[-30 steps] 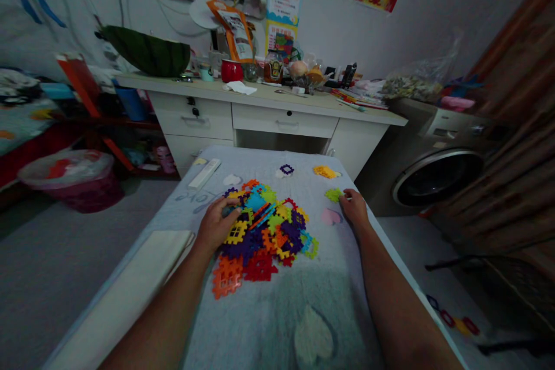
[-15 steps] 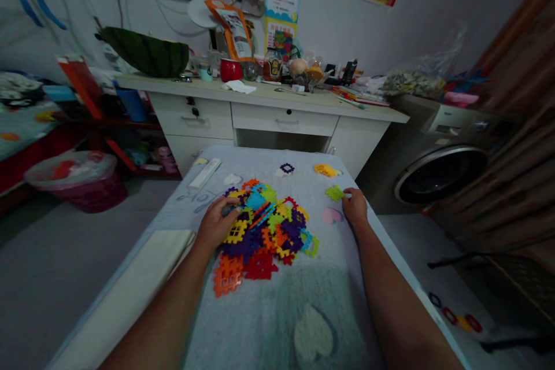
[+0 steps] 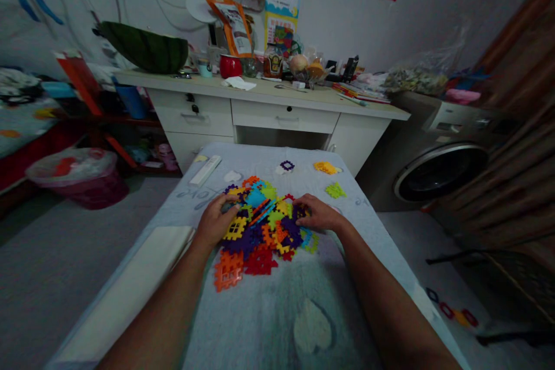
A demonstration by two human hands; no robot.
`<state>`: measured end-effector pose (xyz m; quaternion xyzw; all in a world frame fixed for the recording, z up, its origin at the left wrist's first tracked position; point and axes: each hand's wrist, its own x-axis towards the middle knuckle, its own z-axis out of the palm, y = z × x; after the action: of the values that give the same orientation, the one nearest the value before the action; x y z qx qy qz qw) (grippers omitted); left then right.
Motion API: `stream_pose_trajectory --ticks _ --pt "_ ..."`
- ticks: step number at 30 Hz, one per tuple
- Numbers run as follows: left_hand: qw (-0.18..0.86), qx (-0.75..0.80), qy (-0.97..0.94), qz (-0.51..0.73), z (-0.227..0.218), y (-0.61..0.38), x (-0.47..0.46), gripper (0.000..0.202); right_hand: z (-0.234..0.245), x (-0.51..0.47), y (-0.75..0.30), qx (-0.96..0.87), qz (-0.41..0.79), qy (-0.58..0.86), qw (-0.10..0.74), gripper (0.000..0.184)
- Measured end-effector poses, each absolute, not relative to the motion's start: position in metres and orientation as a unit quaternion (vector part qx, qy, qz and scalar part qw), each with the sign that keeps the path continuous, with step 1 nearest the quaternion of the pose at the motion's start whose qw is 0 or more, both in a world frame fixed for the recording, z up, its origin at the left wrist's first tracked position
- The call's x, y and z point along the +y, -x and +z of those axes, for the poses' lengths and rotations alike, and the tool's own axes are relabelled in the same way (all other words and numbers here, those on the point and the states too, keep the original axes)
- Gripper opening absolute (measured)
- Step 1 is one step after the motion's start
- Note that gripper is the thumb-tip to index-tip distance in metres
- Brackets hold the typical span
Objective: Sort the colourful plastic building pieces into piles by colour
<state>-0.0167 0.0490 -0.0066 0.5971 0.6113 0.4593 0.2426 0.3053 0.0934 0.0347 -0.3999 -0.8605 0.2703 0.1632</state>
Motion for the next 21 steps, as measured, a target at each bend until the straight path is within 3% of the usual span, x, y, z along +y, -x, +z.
stream_pose_trajectory --ticks 9,15,21 --pt "0.232 0.613 -0.597 0.463 -0.0125 0.0180 0.0513 0.034 0.0380 0.0915 -0.3057 -0.849 0.278 0.415 0.172 0.051" --pt "0.242 0.615 -0.594 0.459 -0.0100 0.0171 0.0499 0.034 0.0395 0.0889 -0.3059 -0.833 0.302 0.435 0.161 0.044" --pt "0.244 0.615 -0.591 0.461 -0.0142 0.0195 0.0506 0.035 0.0383 0.0902 -0.3095 -0.812 0.315 0.447 0.204 0.041"
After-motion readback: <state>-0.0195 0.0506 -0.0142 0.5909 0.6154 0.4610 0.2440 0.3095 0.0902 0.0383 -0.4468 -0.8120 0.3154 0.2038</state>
